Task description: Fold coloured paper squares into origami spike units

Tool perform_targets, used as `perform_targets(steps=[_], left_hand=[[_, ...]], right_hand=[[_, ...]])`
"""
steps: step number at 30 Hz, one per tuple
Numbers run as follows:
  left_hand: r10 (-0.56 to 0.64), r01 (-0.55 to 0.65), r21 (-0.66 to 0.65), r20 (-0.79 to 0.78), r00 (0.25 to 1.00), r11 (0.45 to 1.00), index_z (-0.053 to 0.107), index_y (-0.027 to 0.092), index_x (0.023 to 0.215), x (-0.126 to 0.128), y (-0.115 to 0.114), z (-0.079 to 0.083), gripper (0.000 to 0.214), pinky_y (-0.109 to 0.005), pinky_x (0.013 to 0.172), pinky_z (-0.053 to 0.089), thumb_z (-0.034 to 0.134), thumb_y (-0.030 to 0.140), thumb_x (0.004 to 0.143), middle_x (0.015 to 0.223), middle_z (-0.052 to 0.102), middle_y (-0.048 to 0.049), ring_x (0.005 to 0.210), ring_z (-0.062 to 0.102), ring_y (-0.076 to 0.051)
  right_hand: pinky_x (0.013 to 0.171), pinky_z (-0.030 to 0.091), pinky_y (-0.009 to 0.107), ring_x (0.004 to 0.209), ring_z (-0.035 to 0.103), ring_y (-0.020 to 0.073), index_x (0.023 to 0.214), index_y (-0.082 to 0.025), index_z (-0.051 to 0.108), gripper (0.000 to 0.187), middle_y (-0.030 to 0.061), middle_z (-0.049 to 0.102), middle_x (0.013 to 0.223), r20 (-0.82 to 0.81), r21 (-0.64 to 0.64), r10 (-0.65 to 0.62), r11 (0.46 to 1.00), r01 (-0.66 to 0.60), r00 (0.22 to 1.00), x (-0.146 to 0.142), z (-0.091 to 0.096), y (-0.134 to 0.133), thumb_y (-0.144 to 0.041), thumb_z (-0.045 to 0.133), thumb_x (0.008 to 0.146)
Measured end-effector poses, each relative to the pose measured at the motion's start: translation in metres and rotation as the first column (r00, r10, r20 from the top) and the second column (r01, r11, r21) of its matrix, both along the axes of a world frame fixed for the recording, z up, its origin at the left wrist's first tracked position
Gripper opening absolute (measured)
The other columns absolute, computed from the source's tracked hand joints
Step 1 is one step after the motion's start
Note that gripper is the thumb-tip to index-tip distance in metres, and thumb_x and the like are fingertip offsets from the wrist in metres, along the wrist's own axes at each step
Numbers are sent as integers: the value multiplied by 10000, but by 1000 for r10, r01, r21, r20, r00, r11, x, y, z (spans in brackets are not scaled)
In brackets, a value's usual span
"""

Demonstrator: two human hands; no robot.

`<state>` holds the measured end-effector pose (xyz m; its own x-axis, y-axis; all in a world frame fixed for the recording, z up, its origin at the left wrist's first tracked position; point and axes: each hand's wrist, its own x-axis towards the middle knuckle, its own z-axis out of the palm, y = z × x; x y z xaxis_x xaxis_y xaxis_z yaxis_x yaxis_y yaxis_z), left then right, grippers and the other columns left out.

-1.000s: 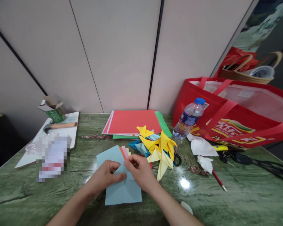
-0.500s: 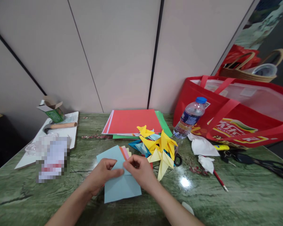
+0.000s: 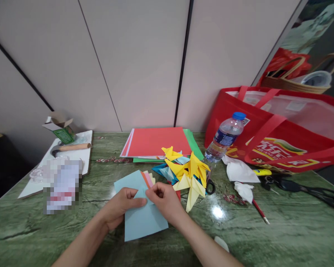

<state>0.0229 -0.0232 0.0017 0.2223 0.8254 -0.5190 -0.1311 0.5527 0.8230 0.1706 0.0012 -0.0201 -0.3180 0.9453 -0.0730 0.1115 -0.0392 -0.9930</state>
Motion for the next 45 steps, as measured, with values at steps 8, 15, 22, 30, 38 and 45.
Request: perform_targets(steps=[8, 15, 22, 30, 38, 45], left_hand=[[-7, 10, 43, -76, 997, 999, 620, 89, 565, 0, 1, -2, 390, -217, 426, 318, 784, 413, 422, 476, 550, 10, 420, 450, -93], [-36, 41, 79, -60, 998, 996, 609, 93, 581, -1, 1, -4, 421, -206, 429, 298, 762, 464, 452, 503, 545, 7, 432, 428, -82], [-41, 63, 117, -189, 981, 991, 566, 113, 529, -1, 2, -4, 448, -199, 401, 249, 749, 509, 431, 457, 489, 32, 418, 407, -84], [-38, 76, 182, -206, 978, 980, 562, 112, 547, -1, 2, -5, 449, -195, 408, 242, 722, 526, 478, 481, 479, 32, 440, 401, -84], [-25, 73, 226, -210, 977, 971, 548, 120, 522, 0, 0, -1, 428, -192, 406, 242, 716, 514, 500, 474, 461, 36, 444, 394, -81], [-2, 30, 175, -158, 987, 984, 562, 120, 514, 1, -2, 3, 374, -199, 408, 274, 752, 441, 475, 453, 485, 36, 423, 424, -87]], right_hand=[[462, 298, 211, 495, 377, 89, 566, -171, 478, 240, -46, 433, 516, 31, 38, -17, 999, 16, 999, 0, -5, 0, -344, 571, 704], [458, 290, 212, 485, 357, 88, 544, -180, 454, 236, -52, 409, 500, 39, 70, -46, 997, 43, 998, -1, -1, 0, -318, 558, 705], [462, 284, 220, 479, 356, 94, 543, -183, 450, 237, -54, 400, 495, 47, 55, -41, 998, 38, 998, -3, -1, 0, -332, 549, 698], [471, 295, 219, 488, 369, 97, 532, -185, 447, 224, -51, 410, 501, 43, 107, -58, 993, 53, 997, -3, 1, 1, -299, 546, 697], [474, 280, 220, 493, 353, 96, 536, -183, 446, 223, -50, 399, 512, 43, 120, -39, 992, 34, 998, -3, 3, -1, -304, 543, 695], [489, 283, 208, 527, 349, 92, 579, -173, 446, 157, -44, 393, 556, -16, 147, 38, 989, -35, 999, -1, 7, -2, -235, 493, 715]])
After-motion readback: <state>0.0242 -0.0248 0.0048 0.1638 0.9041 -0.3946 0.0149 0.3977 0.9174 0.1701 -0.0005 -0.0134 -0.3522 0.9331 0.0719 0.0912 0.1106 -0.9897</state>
